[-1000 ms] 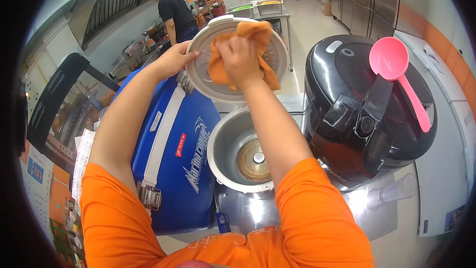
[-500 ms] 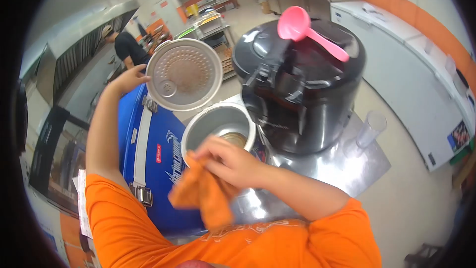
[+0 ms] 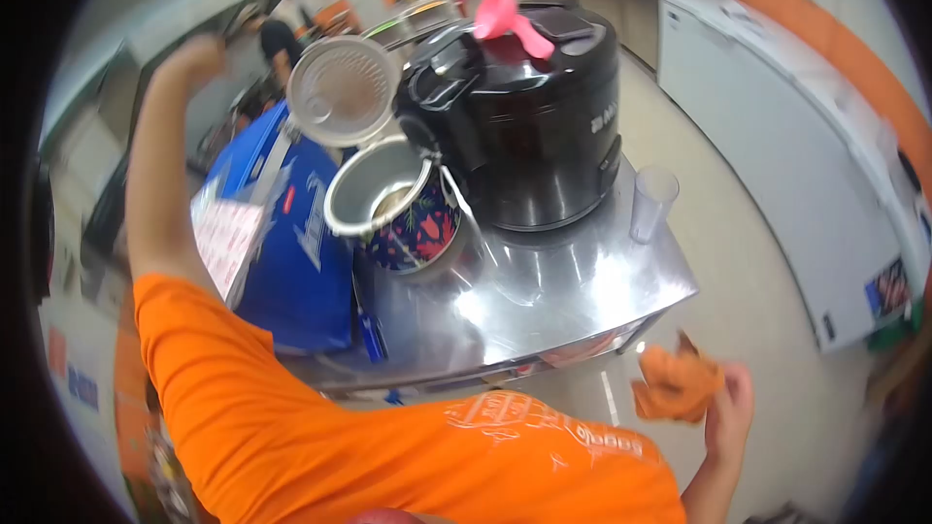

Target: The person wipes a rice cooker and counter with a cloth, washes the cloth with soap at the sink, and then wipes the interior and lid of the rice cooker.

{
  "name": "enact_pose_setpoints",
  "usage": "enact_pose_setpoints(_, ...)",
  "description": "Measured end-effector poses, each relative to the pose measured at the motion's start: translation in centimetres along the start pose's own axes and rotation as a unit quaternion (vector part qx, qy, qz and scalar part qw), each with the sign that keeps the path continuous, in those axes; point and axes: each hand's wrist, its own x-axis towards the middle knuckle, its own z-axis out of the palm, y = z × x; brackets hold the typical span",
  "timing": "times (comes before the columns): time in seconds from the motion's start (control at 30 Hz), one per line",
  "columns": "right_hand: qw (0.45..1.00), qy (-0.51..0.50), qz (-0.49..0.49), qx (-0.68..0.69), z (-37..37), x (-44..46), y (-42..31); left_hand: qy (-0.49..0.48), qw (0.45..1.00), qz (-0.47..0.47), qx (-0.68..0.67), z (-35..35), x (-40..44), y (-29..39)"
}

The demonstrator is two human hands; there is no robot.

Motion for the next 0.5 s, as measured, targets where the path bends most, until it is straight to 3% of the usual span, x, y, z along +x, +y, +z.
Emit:
enact_pose_setpoints(0.03, 0.999, 0.019, -0.003, -0.035, -2.8, -0.9, -0.3, -0.239, 0.97, -0.04, -0.013, 3.8, -3.0, -0.5)
enact_pose_setpoints(0.07, 0.999, 0.027, 0.0, -0.022, -4.7, -1.9, -0.8, -0.236, 0.965, -0.1, -0.053, 6.6, -7.2, 0.3)
enact_pose_setpoints(0.1, 0.999, 0.044, 0.009, -0.003, -5.9, -2.8, -1.0, -0.287, 0.949, -0.11, -0.075, 10.6, -8.8, 0.7)
enact_pose_setpoints(0.13, 0.999, 0.043, 0.014, 0.004, -6.4, -3.0, -0.8, -0.339, 0.916, -0.103, -0.191, 11.3, -12.1, 2.2)
enact_pose_setpoints(0.17, 0.998, 0.055, 0.028, 0.022, -6.9, -3.2, -0.8, -0.317, 0.928, -0.036, -0.19, 14.2, -12.7, 1.6)
enact_pose_setpoints(0.23, 0.996, 0.058, 0.062, 0.019, -6.8, -3.6, -0.8, -0.115, 0.96, 0.073, -0.243, 18.9, -13.6, 0.1)
enact_pose_setpoints(0.33, 0.998, -0.012, 0.055, 0.003, -2.2, -1.3, 0.3, 0.103, 0.963, 0.094, -0.23, 20.8, -15.7, -0.8)
enact_pose_setpoints(0.37, 0.998, -0.043, 0.052, -0.006, 0.1, -0.4, 0.7, 0.103, 0.964, 0.085, -0.23, 21.4, -15.8, -1.7)
enact_pose_setpoints(0.43, 0.996, -0.081, 0.035, -0.009, 4.3, 0.9, 2.5, 0.121, 0.915, 0.032, -0.384, 22.6, -14.7, -3.6)
enact_pose_setpoints(0.5, 0.987, -0.125, 0.088, 0.056, 8.2, 1.9, 3.9, 0.114, 0.911, 0.008, -0.397, 24.3, -13.5, -5.5)
